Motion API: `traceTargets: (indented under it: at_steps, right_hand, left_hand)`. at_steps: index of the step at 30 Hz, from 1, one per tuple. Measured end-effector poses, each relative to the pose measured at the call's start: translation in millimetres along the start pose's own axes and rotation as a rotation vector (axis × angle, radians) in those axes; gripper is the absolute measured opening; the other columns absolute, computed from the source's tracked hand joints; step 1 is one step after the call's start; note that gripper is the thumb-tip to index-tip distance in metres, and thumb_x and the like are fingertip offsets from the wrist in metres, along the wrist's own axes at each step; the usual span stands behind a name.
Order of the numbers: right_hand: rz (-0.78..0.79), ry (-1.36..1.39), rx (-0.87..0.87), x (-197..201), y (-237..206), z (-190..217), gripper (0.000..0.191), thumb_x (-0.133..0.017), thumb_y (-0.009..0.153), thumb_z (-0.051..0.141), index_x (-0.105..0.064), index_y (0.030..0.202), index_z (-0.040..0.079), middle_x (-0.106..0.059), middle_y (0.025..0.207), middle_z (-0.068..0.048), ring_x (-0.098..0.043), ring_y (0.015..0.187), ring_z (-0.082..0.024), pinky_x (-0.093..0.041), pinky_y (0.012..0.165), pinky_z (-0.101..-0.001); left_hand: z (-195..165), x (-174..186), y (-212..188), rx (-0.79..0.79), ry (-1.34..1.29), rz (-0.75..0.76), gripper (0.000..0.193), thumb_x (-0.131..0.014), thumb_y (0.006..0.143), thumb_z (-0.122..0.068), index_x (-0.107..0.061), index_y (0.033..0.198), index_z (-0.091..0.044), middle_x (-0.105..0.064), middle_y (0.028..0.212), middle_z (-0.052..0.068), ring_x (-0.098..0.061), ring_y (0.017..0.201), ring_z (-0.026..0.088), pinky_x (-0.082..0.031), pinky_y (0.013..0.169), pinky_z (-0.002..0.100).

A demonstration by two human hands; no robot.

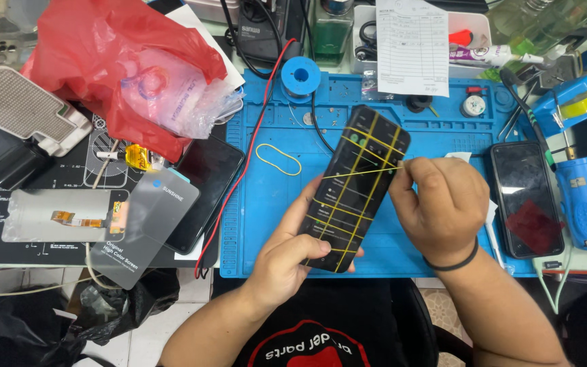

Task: The person secures a smartphone with rubber bands, likely to hold a screen in place after repair. They then handle a second smartphone, inspecting its edges and screen before placing it on the workbench.

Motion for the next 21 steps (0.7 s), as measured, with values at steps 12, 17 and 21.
traceTargets:
  at_steps: [12,17,21]
  right_hand:
    - [0.206,1.644,-1.196,-36,-69,12,0.024,-0.062,0.098,0.011,-0.064,0.119,0.001,-0.073,0.098,-0.014,-0.071,0.085,-0.021,-0.057,0.073,-0.0354]
    - [0.036,1.661,-1.218,-47,-93,7,0.017,-0.061,0.103,0.006,-0.063,0.117,-0.004,-0.07,0.104,-0.011,-0.066,0.091,-0.018,-0.053,0.081,-0.0336]
    - [-0.061,1.566,-1.196,-49,-88,13,0.016,-0.058,0.105,0.004,-0.062,0.119,-0.004,-0.069,0.105,-0.01,-0.065,0.094,-0.015,-0.051,0.085,-0.0296]
  left_hand:
    - [3,9,-2,-0.033,-0.06,-0.017,0.08,-0.046,0.083,0.002,-0.019,0.158,-0.004,-0.057,0.133,0.028,-0.068,0.107,0.04,-0.061,0.086,0.055]
    - [9,19,-4,-0.07,0.178,0.012,0.059,-0.057,0.094,0.001,-0.039,0.149,0.004,-0.058,0.136,0.023,-0.063,0.123,0.028,-0.053,0.104,0.044]
    - [14,40,3,-0.058,0.008,-0.169,0.037,-0.059,0.111,-0.018,-0.058,0.127,0.015,-0.068,0.119,0.02,-0.069,0.107,0.023,-0.055,0.095,0.037]
Point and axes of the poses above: each hand's wrist, its own y-axis towards the middle knuckle, its own x-axis out of the back of the hand, z = x × y, the point moved 3 cm from there along y, towards the middle knuckle
